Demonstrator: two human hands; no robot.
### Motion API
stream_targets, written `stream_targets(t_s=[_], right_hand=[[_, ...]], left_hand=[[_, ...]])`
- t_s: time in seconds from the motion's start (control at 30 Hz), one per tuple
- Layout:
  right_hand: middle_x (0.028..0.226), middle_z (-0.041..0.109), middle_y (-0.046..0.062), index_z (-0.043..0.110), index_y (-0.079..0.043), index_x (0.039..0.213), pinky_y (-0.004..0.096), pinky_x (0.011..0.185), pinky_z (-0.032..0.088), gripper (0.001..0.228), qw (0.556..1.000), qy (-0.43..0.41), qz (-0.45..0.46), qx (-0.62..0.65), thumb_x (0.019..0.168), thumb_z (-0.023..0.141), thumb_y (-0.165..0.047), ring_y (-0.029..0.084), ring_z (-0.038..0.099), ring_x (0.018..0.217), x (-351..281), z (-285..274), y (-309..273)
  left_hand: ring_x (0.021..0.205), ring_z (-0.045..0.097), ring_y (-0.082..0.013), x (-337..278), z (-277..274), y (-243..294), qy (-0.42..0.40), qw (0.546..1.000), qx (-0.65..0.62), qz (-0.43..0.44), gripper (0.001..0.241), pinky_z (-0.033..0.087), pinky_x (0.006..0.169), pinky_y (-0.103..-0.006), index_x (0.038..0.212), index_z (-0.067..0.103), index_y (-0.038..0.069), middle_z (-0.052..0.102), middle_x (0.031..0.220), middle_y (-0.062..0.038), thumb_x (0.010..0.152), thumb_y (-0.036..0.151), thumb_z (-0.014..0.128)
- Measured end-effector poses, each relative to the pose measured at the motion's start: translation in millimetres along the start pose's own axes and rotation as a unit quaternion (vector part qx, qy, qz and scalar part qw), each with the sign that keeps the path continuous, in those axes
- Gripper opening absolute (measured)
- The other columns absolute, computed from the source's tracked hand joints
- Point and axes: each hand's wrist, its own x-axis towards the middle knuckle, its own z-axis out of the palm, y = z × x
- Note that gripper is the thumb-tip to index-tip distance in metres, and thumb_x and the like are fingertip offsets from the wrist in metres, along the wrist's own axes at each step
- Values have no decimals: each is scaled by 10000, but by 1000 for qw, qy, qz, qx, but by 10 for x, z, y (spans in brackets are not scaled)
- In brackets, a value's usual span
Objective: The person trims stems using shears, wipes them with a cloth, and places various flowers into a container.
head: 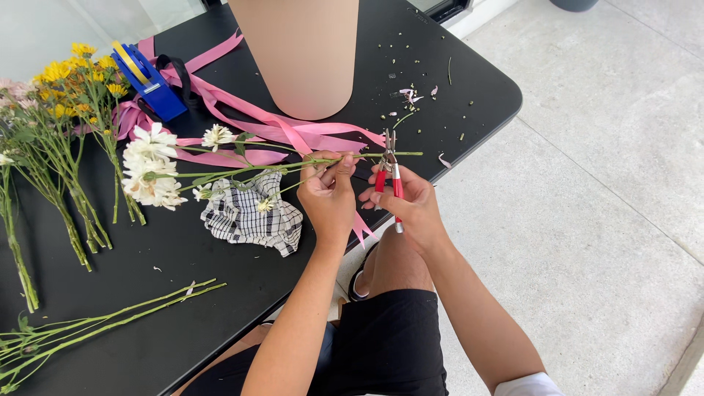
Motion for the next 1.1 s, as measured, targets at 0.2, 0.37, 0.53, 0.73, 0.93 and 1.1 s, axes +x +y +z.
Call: stream_targets(t_s=[0.2,0.37,0.53,0.73,0.93,1.1], right_hand=[[1090,682,220,655,109,1189,388,771,646,518,993,-5,12,-116,690,793,136,283,741,883,172,-100,-450],[1039,698,170,687,47,1142,338,691,642,425,977,31,65,-201,737,806,-1,246,743,810,754,-307,-698],[981,741,114,701,-22,1101,352,639,650,459,958,75,180,-209,697,833,-195,220,763,729,1266,-458,-507],[962,739,123,706,-25,1127,288,622,631,435,956,81,107,-259,721,830,-121,218,778,795,1289,-614,-320],[1137,706,218,621,38,1225,310,757,603,482,967,31,-23,-253,765,765,34,272,735,891,309,-307,-539],[1097,715,241,604,59,1259,392,831,599,535,977,81,21,-196,741,739,74,292,730,894,-408,-336,-226]], left_hand=[[893,779,-181,103,-142,8,17,1000,-7,14,140,642,787,-248,959,562,72,772,970,-123,968,72,702],[885,783,-184,134,-279,37,27,999,19,14,148,647,788,-265,1001,579,83,766,986,-122,961,100,720],[887,784,-209,147,-376,35,18,999,35,17,133,656,796,-302,1028,591,84,755,990,-143,973,120,706],[909,781,-204,183,-494,96,10,1000,10,-2,143,655,808,-289,1095,576,85,735,1009,-112,994,121,672],[916,778,-183,84,-537,118,24,998,-55,-28,153,651,838,-278,1114,528,81,691,1008,-70,1012,106,639],[929,772,-160,-84,-407,39,74,992,-97,-41,152,655,845,-275,1101,513,85,642,1016,-33,1026,138,634]])
